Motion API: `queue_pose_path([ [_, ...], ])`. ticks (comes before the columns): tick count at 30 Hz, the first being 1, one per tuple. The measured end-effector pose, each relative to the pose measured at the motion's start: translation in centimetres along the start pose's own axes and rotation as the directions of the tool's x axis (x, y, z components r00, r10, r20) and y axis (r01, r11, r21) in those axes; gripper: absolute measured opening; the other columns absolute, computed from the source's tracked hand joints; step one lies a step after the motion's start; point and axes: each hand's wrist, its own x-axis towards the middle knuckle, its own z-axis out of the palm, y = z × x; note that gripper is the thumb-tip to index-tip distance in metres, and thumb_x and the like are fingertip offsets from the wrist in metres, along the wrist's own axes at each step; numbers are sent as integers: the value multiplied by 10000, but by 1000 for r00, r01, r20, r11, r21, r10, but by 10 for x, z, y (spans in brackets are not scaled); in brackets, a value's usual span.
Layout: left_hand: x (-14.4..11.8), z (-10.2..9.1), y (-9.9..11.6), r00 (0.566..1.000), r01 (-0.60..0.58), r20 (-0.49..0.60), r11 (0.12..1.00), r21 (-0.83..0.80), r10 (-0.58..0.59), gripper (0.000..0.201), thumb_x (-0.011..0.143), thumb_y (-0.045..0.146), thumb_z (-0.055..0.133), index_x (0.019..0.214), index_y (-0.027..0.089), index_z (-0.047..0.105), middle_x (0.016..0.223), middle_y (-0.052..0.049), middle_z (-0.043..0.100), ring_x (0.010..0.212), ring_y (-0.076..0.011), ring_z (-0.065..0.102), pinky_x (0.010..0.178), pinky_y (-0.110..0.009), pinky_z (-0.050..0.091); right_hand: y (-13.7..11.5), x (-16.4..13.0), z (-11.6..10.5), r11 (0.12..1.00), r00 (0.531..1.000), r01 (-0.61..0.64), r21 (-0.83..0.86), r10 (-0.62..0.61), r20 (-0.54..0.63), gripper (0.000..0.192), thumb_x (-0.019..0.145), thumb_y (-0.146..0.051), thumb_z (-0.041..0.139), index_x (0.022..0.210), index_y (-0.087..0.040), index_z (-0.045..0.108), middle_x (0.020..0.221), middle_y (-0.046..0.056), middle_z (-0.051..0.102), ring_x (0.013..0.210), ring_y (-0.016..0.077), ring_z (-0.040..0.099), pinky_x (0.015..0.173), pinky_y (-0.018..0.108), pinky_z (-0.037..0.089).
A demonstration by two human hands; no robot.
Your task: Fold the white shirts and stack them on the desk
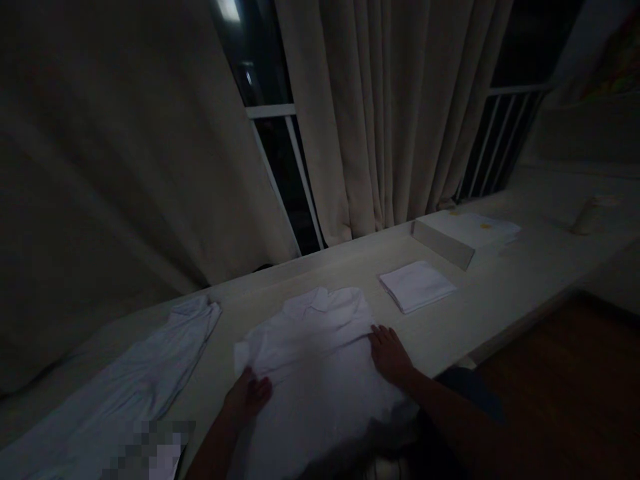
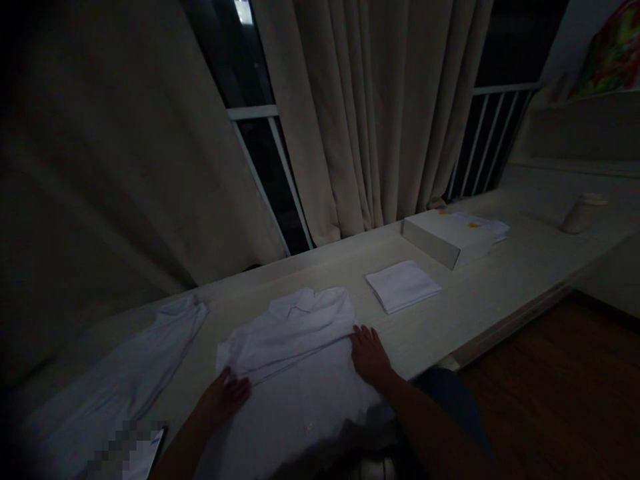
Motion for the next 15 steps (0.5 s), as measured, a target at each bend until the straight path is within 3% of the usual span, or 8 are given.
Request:
queue_pose_path([
  [3,16,-9,-17,994,-96,-10,940,327,105,301,802,459,600,686,204,491,638,-42,611,622,-218,646,649,-387,533,0,0,-1,1000,1000,5,-20,-5,9,391,924,-241,441,1291,-186,561,1432,112,480,1335,273,378,1124,487,179],
  [6,35,-14,-11,972,-186,-5,787,588,234,413,720,576,630,567,219,489,485,-36,530,643,-280,639,675,-406,499,-1,-1,-3,999,1000,20,-44,-19,13,383,927,-236,430,1280,-181,567,1437,114,473,1335,278,375,1127,492,173],
  [11,67,-20,17,939,-199,-13,575,794,344,432,672,593,622,487,227,485,424,-80,506,710,-346,649,724,-408,453,-4,0,-5,996,1000,16,-82,-16,0,367,938,-242,407,1252,-157,576,1455,125,447,1344,293,355,1138,512,141],
  [15,76,-16,28,933,-172,-29,515,840,359,414,684,565,597,492,211,503,422,-109,518,621,-339,637,637,-392,437,-6,0,-5,997,1000,8,-77,-9,-11,359,943,-251,394,1227,-147,589,1448,128,456,1334,292,366,1143,514,125],
])
